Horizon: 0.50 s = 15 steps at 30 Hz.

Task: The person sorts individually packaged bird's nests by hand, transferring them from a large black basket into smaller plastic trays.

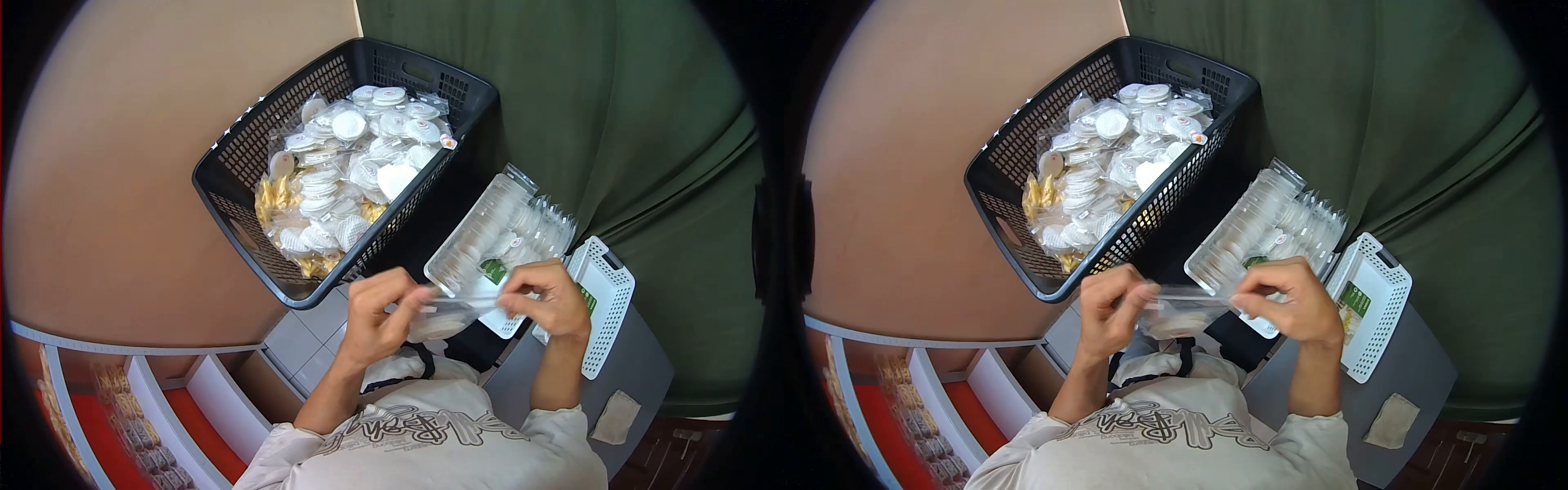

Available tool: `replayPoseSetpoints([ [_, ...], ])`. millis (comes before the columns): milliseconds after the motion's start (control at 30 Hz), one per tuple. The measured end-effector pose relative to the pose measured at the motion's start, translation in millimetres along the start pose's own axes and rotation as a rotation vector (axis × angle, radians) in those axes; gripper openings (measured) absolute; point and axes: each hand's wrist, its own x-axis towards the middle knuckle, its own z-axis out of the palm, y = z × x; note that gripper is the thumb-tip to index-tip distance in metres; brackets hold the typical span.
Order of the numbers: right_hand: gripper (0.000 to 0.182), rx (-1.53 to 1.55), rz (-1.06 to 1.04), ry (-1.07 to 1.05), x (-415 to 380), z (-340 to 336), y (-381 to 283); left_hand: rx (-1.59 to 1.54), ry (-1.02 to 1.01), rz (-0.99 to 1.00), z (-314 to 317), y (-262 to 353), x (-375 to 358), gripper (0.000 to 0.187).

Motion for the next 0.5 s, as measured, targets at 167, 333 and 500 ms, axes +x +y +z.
replayPoseSetpoints([
  [167, 0.033, 0.292, -0.171, 0.525, -4, 16, 38, -0.024, 0.199, -0.158, -27, 7, 15, 0.04],
  [333, 0.034, 0.566, -0.07, 0.322, 49, 67, 4, -0.151, 0.101, -0.225, 15, -13, 37, 0.041],
  [500, 0.014, 0.505, -0.129, 0.391, 67, 64, -4, -0.455, 0.021, -0.355, 9, -16, 48, 0.02],
])
